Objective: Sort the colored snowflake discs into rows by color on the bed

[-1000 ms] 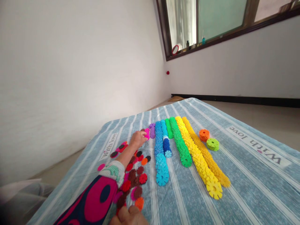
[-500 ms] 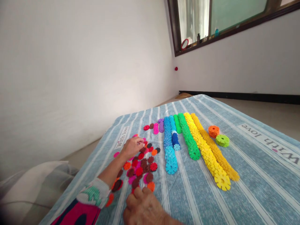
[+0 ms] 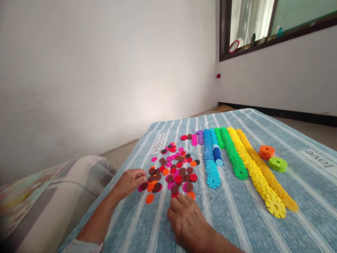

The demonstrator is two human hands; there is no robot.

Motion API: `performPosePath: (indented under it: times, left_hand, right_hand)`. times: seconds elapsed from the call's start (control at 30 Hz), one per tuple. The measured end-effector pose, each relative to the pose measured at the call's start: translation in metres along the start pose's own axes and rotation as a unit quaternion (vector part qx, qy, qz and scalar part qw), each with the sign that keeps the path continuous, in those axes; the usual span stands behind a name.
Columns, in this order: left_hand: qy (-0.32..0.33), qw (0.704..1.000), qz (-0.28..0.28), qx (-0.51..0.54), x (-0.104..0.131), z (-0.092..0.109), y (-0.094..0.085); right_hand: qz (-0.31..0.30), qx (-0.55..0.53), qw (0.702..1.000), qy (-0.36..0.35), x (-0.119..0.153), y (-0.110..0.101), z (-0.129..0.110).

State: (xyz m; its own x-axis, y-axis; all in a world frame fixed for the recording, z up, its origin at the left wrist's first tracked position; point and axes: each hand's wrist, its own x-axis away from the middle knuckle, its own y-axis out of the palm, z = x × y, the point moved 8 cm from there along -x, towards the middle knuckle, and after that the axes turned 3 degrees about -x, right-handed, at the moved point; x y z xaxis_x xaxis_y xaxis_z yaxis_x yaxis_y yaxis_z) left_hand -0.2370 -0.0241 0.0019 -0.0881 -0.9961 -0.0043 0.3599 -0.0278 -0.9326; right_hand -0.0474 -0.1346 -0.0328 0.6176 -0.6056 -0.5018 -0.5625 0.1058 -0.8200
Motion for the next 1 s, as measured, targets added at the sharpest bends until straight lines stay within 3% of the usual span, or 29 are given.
performPosePath:
  times: [0.2,0.4,0.6,0.8,1.0]
  left_hand:
    - [-0.049,0.995,-0.087,-0.002,0.009,-0.034,0.007]
    - [-0.047,0.992,-0.117,0.005,0.015,-0.028,0.016]
    - [-0.041,0.994,-0.079,0.064,0.011,-0.027,0.018]
    - [-0.060,0.978,-0.093,0.175,0.008,-0.037,0.025]
    - [-0.079,0.981,0.031,0.175,0.004,-0.040,0.002]
  right_hand:
    - [0.003,-0.031,0.999,0.014,0.003,0.002,0.004]
    - [0.016,-0.027,0.999,0.006,0.004,-0.001,0.002]
    - [0.012,-0.022,1.000,0.007,0.003,-0.002,0.002]
    - [-0.006,-0.014,1.000,0.006,0.003,0.001,0.002]
    - [-0.016,0.007,1.000,0.000,0.003,-0.001,-0.001]
